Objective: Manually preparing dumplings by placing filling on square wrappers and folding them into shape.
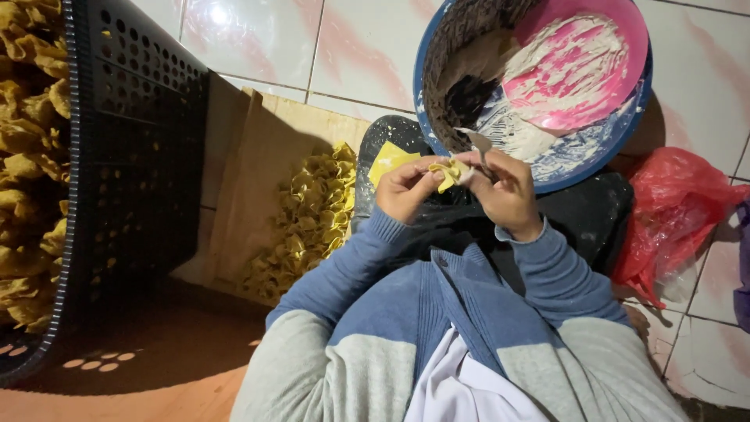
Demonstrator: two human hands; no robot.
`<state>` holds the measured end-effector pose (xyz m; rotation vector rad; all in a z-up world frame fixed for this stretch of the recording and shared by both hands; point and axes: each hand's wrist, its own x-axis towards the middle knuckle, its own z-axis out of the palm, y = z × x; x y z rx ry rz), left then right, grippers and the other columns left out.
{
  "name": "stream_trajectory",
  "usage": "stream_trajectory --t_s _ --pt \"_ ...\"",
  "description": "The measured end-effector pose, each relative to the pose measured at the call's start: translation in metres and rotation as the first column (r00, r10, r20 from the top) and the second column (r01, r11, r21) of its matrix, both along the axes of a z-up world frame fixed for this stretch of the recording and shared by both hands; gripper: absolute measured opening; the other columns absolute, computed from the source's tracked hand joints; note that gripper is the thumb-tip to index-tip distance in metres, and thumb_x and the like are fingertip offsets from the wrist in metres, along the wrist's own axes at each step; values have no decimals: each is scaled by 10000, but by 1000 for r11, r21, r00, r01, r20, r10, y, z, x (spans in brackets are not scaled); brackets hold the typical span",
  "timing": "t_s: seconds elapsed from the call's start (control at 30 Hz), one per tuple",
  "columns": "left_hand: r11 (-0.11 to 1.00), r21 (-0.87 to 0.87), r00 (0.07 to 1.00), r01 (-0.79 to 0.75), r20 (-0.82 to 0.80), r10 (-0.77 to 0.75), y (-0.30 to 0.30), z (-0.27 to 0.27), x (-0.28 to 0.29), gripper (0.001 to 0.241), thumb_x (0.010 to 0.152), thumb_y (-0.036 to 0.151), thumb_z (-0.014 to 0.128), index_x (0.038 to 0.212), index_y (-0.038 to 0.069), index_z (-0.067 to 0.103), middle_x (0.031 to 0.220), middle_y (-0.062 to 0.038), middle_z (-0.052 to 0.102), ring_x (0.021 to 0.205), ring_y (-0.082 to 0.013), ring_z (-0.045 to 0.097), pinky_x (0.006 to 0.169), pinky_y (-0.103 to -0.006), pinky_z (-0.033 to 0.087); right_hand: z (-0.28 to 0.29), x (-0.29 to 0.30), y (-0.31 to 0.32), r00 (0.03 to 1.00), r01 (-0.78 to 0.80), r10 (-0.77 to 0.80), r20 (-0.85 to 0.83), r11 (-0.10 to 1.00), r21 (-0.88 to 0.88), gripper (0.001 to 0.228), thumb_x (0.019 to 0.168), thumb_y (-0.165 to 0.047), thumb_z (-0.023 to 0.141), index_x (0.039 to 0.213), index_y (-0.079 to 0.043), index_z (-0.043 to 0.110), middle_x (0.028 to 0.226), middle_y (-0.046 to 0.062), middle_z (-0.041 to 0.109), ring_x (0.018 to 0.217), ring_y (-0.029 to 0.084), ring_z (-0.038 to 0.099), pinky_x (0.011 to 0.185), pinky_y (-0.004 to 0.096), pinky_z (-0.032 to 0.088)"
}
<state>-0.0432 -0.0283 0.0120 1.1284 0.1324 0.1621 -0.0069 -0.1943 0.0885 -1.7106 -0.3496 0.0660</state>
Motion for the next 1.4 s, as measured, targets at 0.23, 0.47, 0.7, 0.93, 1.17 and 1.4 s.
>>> stream_trajectory --t_s 0.23,0.47,0.7,0.93,1.17,1.4 --pt "932 334 981 -138 176 82 -2 10 -4 266 905 44 783 1169 63 769 1150 -145 745 1093 -262 721 967 -366 578 -40 1 -3 989 14 -3 149 998 -69 379 826 -80 899 1097 106 710 756 137 521 627 152 508 598 298 459" --pt "845 498 965 -196 250 77 -5 -4 -8 397 913 25 734 1299 115 707 1189 -177 714 1111 -345 705 979 -418 568 -39 -2 12 970 114 -71 234 978 -176 108 863 102 760 960 61 782 809 172 664 677 281 655 605 332 512" --pt "859 477 971 -185 224 84 8 -51 -4 293 863 122 776 1155 101 770 1084 -116 747 1042 -324 722 945 -423 564 -40 1 24 976 18 35 216 971 -237 111 888 59 771 951 -29 796 897 134 727 848 343 718 767 398 561" --pt "675 671 951 -306 189 244 105 -131 13 332 822 10 632 1096 139 768 979 -107 724 941 -334 700 893 -416 561 -69 32 -13 995 67 -47 87 966 -249 176 971 69 678 1129 42 753 1021 230 732 983 352 711 851 443 544" --pt "419 903 822 95 -309 478 200 -197 41 238 939 124 629 1174 88 647 1042 -221 734 1018 -408 707 916 -522 569 -160 70 -77 971 173 -235 -40 809 -562 258 984 -62 652 1220 -23 750 1124 203 736 1134 386 667 958 486 510" --pt "465 799 716 382 -574 398 195 -187 39 463 1049 213 571 1441 -24 501 1351 -281 614 1269 -400 599 1104 -533 507 -221 83 -107 935 89 -320 -152 627 -774 330 957 -108 581 1228 -126 768 1156 133 752 1169 368 659 1014 475 499"
